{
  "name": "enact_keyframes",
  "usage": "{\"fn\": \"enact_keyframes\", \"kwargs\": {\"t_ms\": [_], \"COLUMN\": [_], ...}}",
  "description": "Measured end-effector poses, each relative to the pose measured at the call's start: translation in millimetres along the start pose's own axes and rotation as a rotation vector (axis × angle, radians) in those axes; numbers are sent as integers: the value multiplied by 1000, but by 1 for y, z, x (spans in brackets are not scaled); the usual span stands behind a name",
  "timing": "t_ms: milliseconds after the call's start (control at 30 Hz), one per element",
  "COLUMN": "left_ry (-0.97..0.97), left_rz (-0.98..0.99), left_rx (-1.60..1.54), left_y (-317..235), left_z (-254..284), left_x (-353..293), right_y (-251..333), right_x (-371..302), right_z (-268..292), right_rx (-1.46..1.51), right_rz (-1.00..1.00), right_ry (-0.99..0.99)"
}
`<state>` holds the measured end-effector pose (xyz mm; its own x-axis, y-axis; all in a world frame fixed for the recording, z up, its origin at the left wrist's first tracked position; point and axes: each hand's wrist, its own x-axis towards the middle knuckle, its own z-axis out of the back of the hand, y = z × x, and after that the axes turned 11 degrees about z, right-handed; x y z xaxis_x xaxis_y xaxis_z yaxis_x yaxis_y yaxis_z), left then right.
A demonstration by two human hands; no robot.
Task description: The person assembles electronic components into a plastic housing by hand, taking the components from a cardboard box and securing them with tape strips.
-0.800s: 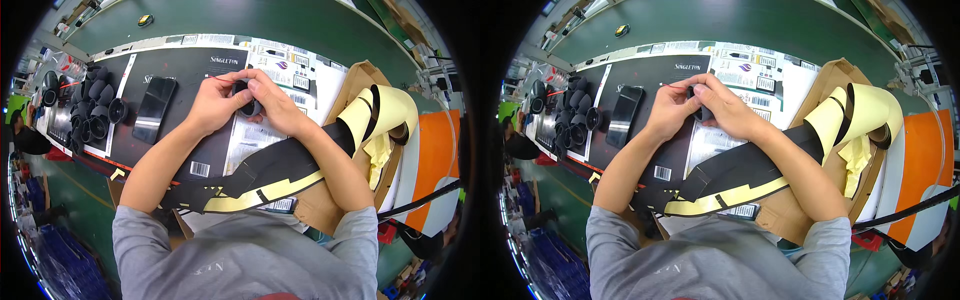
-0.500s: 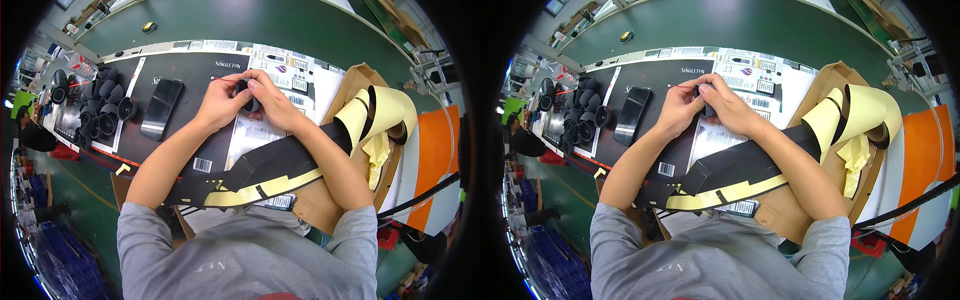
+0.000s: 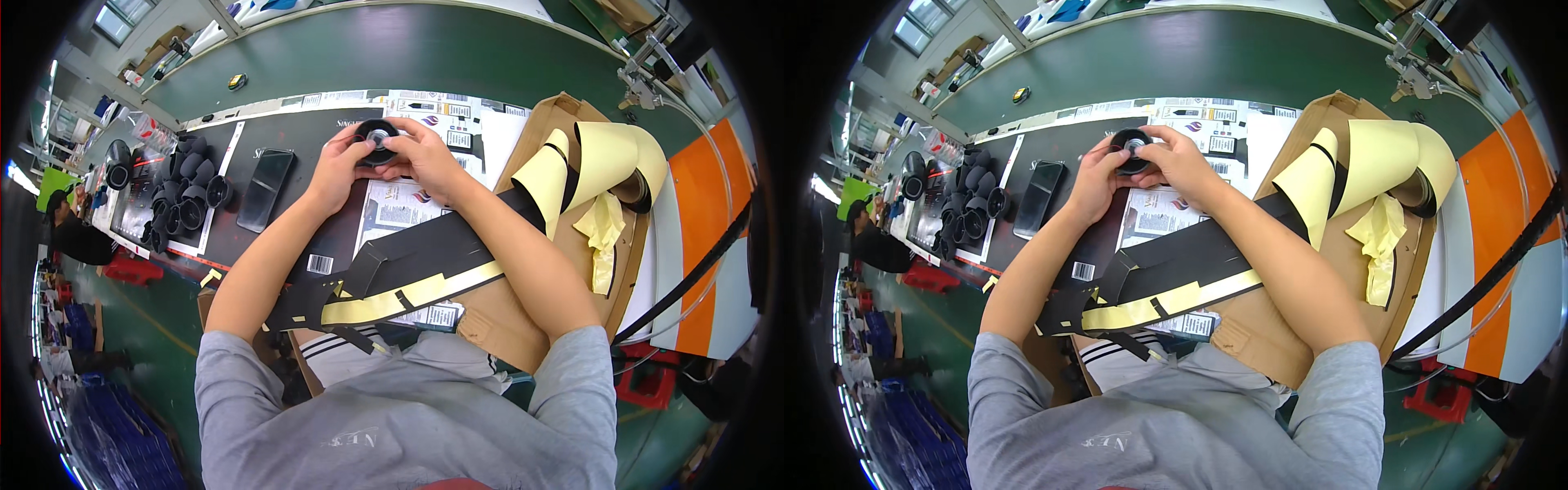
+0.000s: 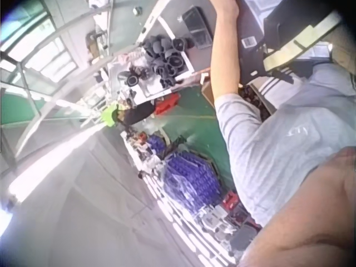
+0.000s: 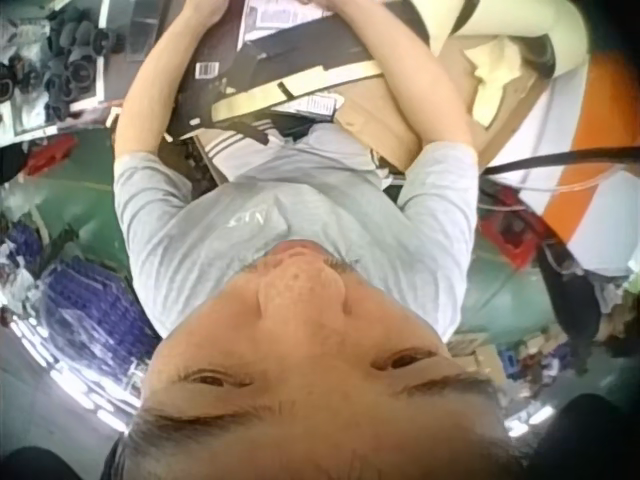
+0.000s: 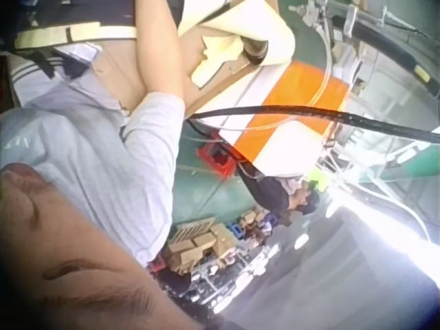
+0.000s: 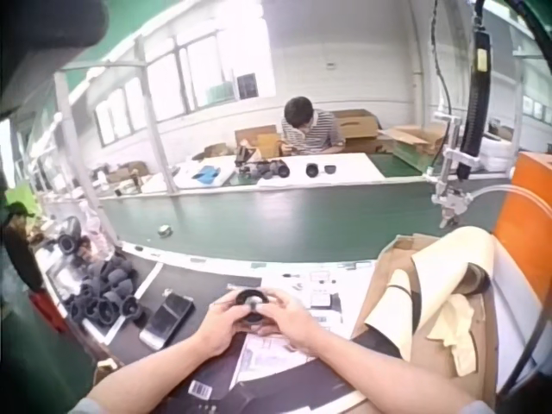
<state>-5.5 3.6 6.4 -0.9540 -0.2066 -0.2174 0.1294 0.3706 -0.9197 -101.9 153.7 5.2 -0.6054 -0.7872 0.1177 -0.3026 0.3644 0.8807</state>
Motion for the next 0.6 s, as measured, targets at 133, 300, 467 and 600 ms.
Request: {"fn": "enact_keyframes", "kwargs": {"t_ms": [133, 300, 467, 600], "left_ry": [-32, -146, -148, -101], "left_rz": [-33, -50, -27, 17], "left_rx": [88, 216, 202, 270], "left_y": [8, 10, 9, -3], "left_z": [-5, -9, -12, -16], "left_x": [1, 0, 0, 7], "right_y": [-8, -12, -16, -18], "right_x": [3, 5, 4, 3], "right_z": [2, -3, -2, -2], "right_rx": [-92, -179, -265, -196], "right_rz": [11, 13, 53, 133], "right_ry": [-20, -40, -38, -147]}}
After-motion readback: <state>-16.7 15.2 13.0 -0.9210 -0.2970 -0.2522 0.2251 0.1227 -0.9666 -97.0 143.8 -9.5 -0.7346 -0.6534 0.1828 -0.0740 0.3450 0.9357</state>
